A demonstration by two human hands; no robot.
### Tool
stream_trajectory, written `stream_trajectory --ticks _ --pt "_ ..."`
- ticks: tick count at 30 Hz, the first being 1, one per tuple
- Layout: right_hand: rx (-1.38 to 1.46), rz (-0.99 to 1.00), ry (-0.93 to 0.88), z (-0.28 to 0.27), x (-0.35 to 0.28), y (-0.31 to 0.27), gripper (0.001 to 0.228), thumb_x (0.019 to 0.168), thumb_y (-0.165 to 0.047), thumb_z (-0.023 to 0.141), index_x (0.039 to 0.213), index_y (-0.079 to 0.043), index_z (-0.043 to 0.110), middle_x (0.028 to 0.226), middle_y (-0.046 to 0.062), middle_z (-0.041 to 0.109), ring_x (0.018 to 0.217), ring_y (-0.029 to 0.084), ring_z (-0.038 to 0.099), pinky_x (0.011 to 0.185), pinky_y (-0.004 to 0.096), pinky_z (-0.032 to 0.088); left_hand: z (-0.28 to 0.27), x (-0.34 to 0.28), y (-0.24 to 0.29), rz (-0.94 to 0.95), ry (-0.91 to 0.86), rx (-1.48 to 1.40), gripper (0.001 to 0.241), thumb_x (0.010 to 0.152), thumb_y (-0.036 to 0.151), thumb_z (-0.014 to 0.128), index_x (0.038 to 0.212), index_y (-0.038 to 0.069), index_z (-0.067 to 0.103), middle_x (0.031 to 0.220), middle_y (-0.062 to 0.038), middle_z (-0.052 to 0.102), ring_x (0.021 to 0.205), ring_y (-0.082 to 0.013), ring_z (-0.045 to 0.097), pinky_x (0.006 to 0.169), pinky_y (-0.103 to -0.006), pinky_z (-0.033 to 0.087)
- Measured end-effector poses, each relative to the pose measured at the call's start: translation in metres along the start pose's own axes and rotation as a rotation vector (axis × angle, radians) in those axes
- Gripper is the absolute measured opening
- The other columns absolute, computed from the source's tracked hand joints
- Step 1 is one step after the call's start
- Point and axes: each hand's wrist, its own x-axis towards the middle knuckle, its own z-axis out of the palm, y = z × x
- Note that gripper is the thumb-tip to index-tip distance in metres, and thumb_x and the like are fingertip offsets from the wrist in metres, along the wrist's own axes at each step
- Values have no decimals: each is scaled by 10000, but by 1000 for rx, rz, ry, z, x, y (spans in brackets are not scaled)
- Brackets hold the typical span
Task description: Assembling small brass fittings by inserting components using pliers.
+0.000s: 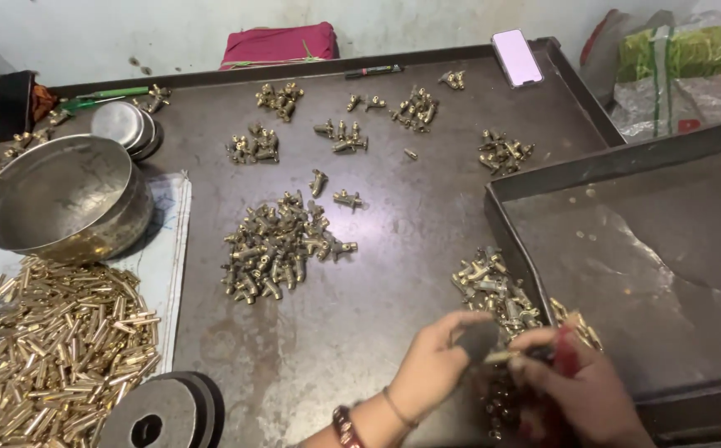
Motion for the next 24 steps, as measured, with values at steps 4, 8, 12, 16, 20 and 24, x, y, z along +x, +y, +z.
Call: stream_trajectory --ticks 4,8,12,16,20,24 --pt "336 -74 121 -14 1 10 287 1011 -33 650 1294 12 624 901 184 713 732 256 663 591 385 540 10 31 41 132 102 798 575 808 13 644 1371 129 615 1004 -131 711 839 -276 703 775 -347 565" --pt "365 -32 285 -4 -14 -25 237 979 -58 611 1183 38 683 900 127 703 781 193 648 660 345 537 3 51 25 189 37 1102 462 740 75 721 1195 158 713 1096 -188 672 908 -371 682 815 -441 550" --pt "353 -46 327 -14 -17 -13 228 963 -79 612 1154 22 687 869 115 685 768 172 635 651 336 532 -22 38 7 112 166 910 240 774 135 709 1009 114 748 997 -138 728 899 -316 723 829 -396 577" --pt "350 -55 303 -7 -13 -13 220 953 -71 620 1144 19 681 892 122 710 799 164 650 678 325 545 -24 16 25 -16 207 981 242 784 177 757 1005 86 721 972 -147 715 893 -336 696 814 -410 559" --pt "324 -30 238 13 -8 -29 236 914 -47 630 1143 -2 662 925 97 748 797 151 650 656 311 551 -23 11 20 157 149 1208 284 763 134 749 1043 88 729 1013 -160 671 968 -363 640 817 -438 530" --pt "176 47 252 15 -9 -25 279 886 -51 676 1163 -50 708 863 91 737 744 145 661 628 299 536 -21 7 31 201 91 1122 329 727 83 738 1051 138 754 1019 -133 665 1004 -342 628 852 -412 529"
